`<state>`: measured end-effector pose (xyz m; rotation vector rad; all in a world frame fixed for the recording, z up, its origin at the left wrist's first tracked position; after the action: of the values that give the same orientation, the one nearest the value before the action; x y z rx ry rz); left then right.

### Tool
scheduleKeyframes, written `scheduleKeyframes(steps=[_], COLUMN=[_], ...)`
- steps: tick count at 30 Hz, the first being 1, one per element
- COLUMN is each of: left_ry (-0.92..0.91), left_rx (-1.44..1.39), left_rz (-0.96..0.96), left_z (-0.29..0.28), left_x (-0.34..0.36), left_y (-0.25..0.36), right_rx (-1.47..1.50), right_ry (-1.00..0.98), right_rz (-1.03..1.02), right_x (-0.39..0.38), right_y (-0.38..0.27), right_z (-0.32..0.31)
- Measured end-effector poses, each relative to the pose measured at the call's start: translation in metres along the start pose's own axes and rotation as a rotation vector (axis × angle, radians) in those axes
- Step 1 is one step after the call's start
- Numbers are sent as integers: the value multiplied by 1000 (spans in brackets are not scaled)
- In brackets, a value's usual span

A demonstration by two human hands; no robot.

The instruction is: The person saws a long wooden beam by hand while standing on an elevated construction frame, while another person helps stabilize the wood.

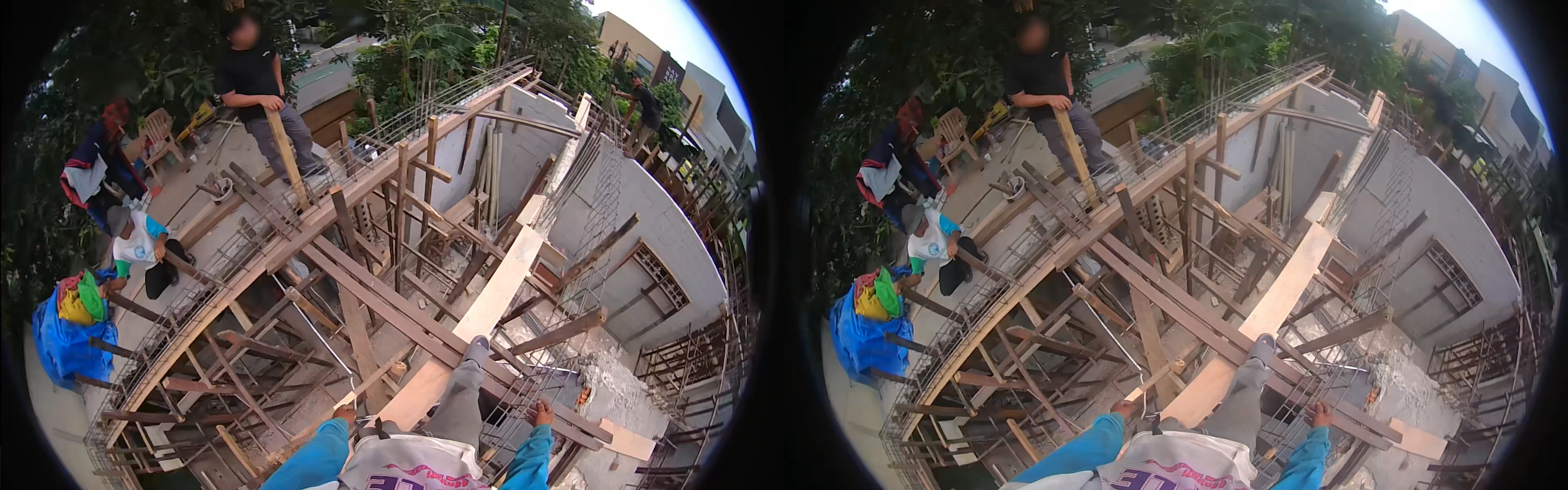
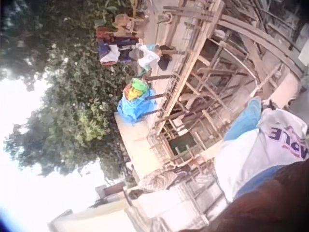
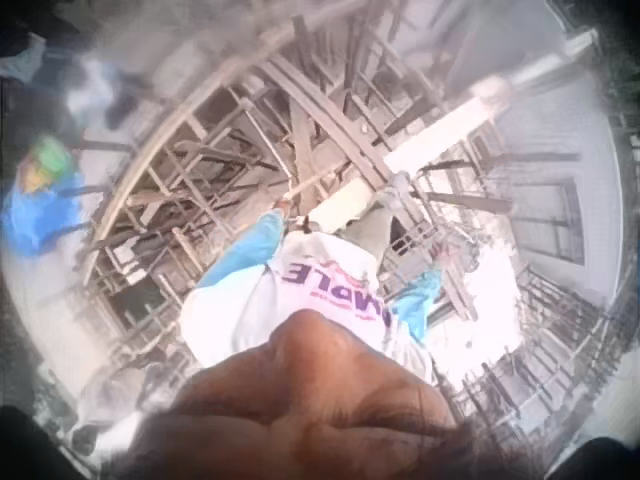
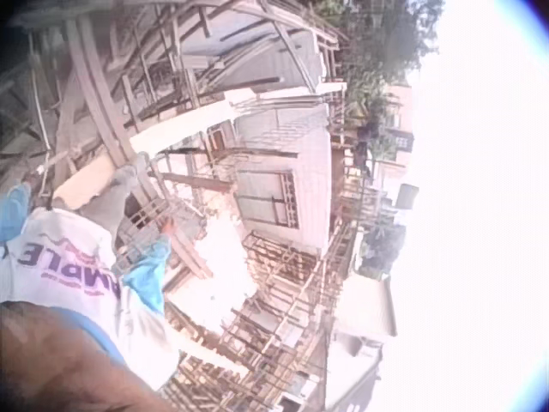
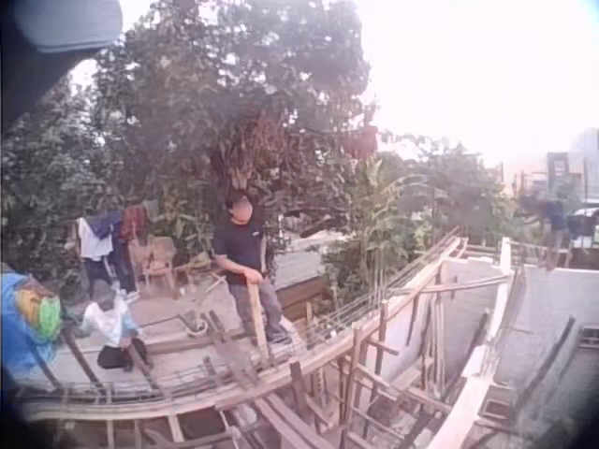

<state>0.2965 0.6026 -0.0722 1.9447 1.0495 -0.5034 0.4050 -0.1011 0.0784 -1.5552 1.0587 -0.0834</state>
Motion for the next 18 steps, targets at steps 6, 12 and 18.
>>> scheduleKeyframes(steps=[6,12,18], left_ry=[151,136,248], left_rx=[-241,-239,-181], left_rz=[111,89,-28], left_z=[58,113,130], left_x=[7,4,-16], left_y=[215,353,374], right_rx=[-92,-211,-441], right_ry=[-87,-242,-320], right_rz=[-133,-268,-65], right_x=[217,319,332], right_y=[-157,-268,-295], right_z=[68,145,208])
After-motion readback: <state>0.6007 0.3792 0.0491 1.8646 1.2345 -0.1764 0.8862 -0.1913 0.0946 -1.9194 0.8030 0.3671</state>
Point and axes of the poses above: each hand's wrist, its own x-axis towards the middle knuckle, its own z-axis out of the palm, y = z × x, the point moved 9 cm from there along x, towards the middle knuckle, and after that the axes turned 10 degrees about y, right-handed, at the moved point
